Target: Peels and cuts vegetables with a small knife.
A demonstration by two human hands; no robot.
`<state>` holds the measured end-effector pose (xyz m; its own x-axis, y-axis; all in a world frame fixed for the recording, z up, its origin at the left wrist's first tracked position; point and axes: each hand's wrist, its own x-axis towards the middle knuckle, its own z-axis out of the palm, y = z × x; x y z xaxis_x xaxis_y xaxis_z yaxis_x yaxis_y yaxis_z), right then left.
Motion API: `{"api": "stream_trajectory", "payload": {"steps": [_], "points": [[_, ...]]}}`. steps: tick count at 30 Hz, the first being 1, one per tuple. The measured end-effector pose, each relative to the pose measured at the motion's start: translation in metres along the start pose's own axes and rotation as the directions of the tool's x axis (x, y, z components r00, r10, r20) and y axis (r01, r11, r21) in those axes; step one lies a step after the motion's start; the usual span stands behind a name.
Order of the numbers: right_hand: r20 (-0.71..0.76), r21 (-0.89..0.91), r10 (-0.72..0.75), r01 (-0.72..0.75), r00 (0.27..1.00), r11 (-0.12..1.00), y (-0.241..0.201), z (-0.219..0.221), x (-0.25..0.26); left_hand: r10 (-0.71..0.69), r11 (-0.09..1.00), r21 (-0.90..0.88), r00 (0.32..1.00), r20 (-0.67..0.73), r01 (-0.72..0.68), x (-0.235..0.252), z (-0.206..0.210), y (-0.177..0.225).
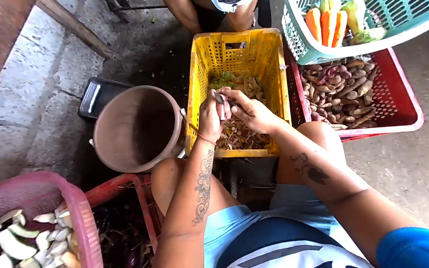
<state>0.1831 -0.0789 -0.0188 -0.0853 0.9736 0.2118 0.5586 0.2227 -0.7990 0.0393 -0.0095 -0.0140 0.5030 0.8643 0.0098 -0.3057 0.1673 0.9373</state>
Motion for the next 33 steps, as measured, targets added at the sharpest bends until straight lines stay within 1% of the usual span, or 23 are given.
{"api": "stream_trajectory", "payload": {"steps": [2,4,6,12,14,17,19,23,25,26,27,28,29,30,31,33], "points": [[0.041,0.057,0.017,-0.019,0.999,0.998,0.001,-0.001,0.000,-0.004,1.000,-0.002,1.000,0.019,0.004,0.001,-0.003,0.001],[0.040,0.084,0.034,-0.037,0.999,0.996,-0.001,0.000,-0.001,-0.004,1.000,-0.029,1.000,0.025,0.005,0.003,-0.004,0.002],[0.056,0.040,0.037,-0.039,0.998,0.998,-0.005,-0.002,-0.002,-0.001,0.998,-0.062,1.000,0.029,0.003,0.005,-0.005,0.003],[0.092,-0.048,0.025,-0.021,0.995,0.999,-0.011,-0.005,-0.004,-0.040,0.998,-0.049,0.999,0.008,0.040,0.007,-0.005,0.005],[0.070,-0.067,0.008,-0.004,0.998,0.998,-0.010,-0.004,-0.004,-0.042,0.998,-0.040,0.999,-0.004,0.041,0.006,-0.003,0.006],[0.025,-0.059,0.015,-0.014,1.000,0.998,-0.008,-0.001,-0.003,-0.005,1.000,-0.006,1.000,-0.004,0.005,0.005,-0.001,0.003],[-0.025,-0.054,0.009,-0.010,1.000,0.999,-0.005,0.001,-0.002,0.006,1.000,0.014,1.000,0.007,-0.006,0.003,-0.001,0.001],[-0.117,-0.030,-0.068,0.065,0.991,0.997,0.003,0.004,-0.001,0.026,0.998,0.047,0.998,0.062,-0.029,0.001,-0.003,-0.004],[-0.133,0.042,-0.077,0.083,0.988,0.996,0.004,0.004,-0.001,0.007,0.999,0.043,0.994,0.105,-0.011,0.001,-0.006,-0.004],[-0.130,0.127,-0.058,0.075,0.990,0.989,0.003,0.003,-0.001,-0.006,0.999,0.032,0.990,0.138,0.002,0.001,-0.008,-0.003],[-0.127,0.270,-0.025,0.059,0.992,0.961,0.001,0.003,-0.002,-0.024,1.000,0.020,0.985,0.170,0.021,0.002,-0.011,-0.002],[-0.118,0.473,0.022,0.037,0.993,0.880,-0.001,0.004,-0.001,-0.040,0.999,0.004,0.979,0.198,0.040,0.003,-0.013,0.000],[-0.088,0.663,0.080,-0.002,0.993,0.749,-0.003,0.003,0.000,-0.049,0.998,-0.015,0.974,0.221,0.053,0.004,-0.015,0.002],[-0.047,0.782,0.140,-0.050,0.989,0.621,-0.004,0.001,0.000,-0.047,0.997,-0.047,0.969,0.241,0.060,0.005,-0.017,0.003],[-0.007,0.844,0.208,-0.106,0.978,0.525,-0.005,-0.002,0.000,-0.042,0.995,-0.079,0.970,0.241,0.063,0.006,-0.018,0.004],[0.091,0.880,0.374,-0.251,0.923,0.404,-0.005,-0.006,0.000,-0.055,0.989,-0.124,0.981,0.184,0.079,0.007,-0.019,0.006]]}}
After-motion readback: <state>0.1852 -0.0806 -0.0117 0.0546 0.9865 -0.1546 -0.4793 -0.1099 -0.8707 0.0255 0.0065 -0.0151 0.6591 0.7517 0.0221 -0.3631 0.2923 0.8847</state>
